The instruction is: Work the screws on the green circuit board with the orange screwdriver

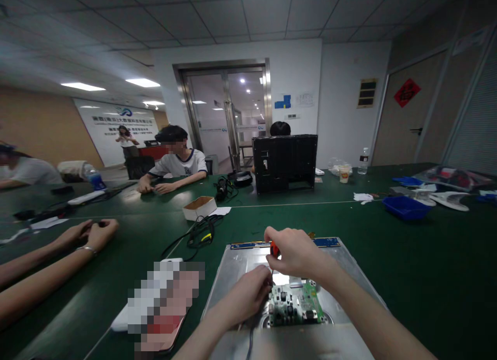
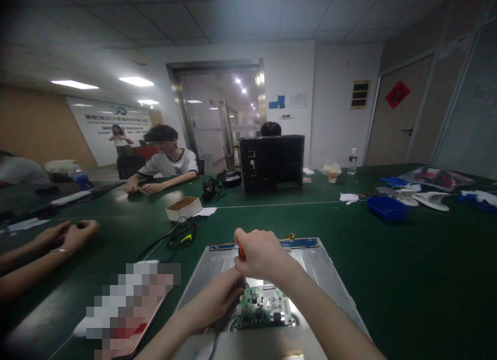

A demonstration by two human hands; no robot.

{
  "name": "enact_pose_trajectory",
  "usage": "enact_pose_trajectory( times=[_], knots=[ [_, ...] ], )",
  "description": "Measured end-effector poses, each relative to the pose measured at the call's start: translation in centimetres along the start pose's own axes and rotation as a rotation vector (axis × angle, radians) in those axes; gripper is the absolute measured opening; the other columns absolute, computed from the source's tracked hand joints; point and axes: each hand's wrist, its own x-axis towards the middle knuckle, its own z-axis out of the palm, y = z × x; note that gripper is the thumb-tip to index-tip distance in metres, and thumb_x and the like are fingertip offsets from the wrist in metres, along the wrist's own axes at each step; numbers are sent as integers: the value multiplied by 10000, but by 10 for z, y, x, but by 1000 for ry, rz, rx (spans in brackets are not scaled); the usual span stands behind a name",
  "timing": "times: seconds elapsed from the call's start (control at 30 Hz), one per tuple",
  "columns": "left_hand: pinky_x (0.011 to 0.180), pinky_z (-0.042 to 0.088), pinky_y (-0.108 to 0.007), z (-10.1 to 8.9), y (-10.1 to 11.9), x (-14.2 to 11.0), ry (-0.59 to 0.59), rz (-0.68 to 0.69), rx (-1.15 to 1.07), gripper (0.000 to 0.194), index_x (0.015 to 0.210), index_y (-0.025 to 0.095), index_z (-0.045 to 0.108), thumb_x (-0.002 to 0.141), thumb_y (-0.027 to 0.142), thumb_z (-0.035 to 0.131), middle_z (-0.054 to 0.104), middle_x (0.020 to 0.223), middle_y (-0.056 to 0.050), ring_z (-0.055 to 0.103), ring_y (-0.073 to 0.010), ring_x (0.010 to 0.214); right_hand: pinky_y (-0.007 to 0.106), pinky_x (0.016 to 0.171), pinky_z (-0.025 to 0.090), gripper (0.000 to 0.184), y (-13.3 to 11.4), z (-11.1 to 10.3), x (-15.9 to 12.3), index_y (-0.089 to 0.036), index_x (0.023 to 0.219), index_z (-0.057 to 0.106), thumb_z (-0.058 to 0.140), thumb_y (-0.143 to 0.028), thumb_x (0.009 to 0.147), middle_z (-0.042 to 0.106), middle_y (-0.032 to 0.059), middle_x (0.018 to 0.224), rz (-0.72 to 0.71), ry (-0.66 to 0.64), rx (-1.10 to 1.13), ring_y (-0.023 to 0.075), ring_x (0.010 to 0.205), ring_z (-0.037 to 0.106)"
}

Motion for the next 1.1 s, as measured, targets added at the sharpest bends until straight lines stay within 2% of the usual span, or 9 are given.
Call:
enact_pose_trajectory(
  times=[0.1, 0.17, 0.33, 0.53, 0.63, 0.73, 0.83, 1.0, 1.1],
  knots=[
    [735, 404, -290, -2, 3, 0, -3, -23, 20, 153, 927, 186, 512, 827, 91, 444, 613, 990, -54, 544, -196, 850, 281, 590, 340, 339, -1, 1, 1, -211, 1009, 559, 560, -509, 847, 689, 59, 824, 20, -4, -28, 228, 743, 633],
    [723, 401, -289, -4, 6, -1, -4, -33, 31, 131, 900, 186, 509, 830, 96, 445, 614, 979, -52, 545, -196, 838, 285, 581, 345, 351, -3, 2, 2, -209, 980, 569, 505, -539, 878, 692, 70, 813, 43, -2, -43, 234, 725, 639],
    [717, 405, -280, -4, 5, 0, -5, -31, 28, 120, 884, 187, 514, 828, 102, 450, 619, 961, -47, 544, -189, 820, 281, 567, 322, 228, -6, 3, 3, -209, 1019, 530, 535, -379, 868, 694, 53, 828, 45, 20, -34, 222, 733, 639],
    [763, 417, -285, 0, 0, 0, -4, 3, 22, 165, 952, 189, 523, 835, 106, 442, 616, 991, -56, 543, -194, 862, 280, 543, 282, 227, -5, 2, 1, -217, 1023, 480, 554, -255, 813, 684, 22, 825, 25, 14, -20, 193, 717, 632],
    [768, 419, -283, 0, -1, -1, 0, 9, 11, 193, 981, 193, 520, 834, 95, 440, 617, 991, -52, 546, -191, 859, 280, 538, 276, 212, -5, 2, 1, -219, 989, 501, 578, -345, 836, 687, 21, 814, -1, 29, -26, 202, 721, 638],
    [750, 419, -282, -1, 1, -1, -9, -11, 15, 175, 960, 191, 519, 834, 95, 443, 618, 980, -50, 548, -193, 849, 278, 540, 275, 276, -4, 3, 2, -223, 939, 532, 550, -489, 870, 691, 28, 799, -2, 31, -45, 210, 720, 640],
    [731, 413, -282, -2, 4, 0, -13, -41, 29, 138, 918, 191, 516, 838, 104, 445, 617, 975, -50, 548, -197, 846, 274, 536, 261, 300, -4, 5, 4, -232, 911, 561, 512, -527, 890, 691, 34, 785, 19, 37, -78, 207, 708, 635],
    [725, 412, -278, -1, 3, 1, -16, -33, 13, 133, 882, 191, 516, 819, 94, 450, 619, 962, -46, 551, -193, 839, 273, 543, 258, 163, -4, 6, 5, -231, 949, 571, 533, -369, 872, 690, 34, 790, 38, 24, -98, 196, 691, 623],
    [758, 422, -290, 1, 0, 1, -9, -17, 0, 175, 943, 189, 522, 822, 89, 444, 619, 1002, -58, 553, -199, 867, 280, 537, 252, 207, -5, 5, 4, -221, 1003, 545, 556, -283, 807, 689, 28, 799, 23, 34, -69, 195, 688, 617]
  ],
)
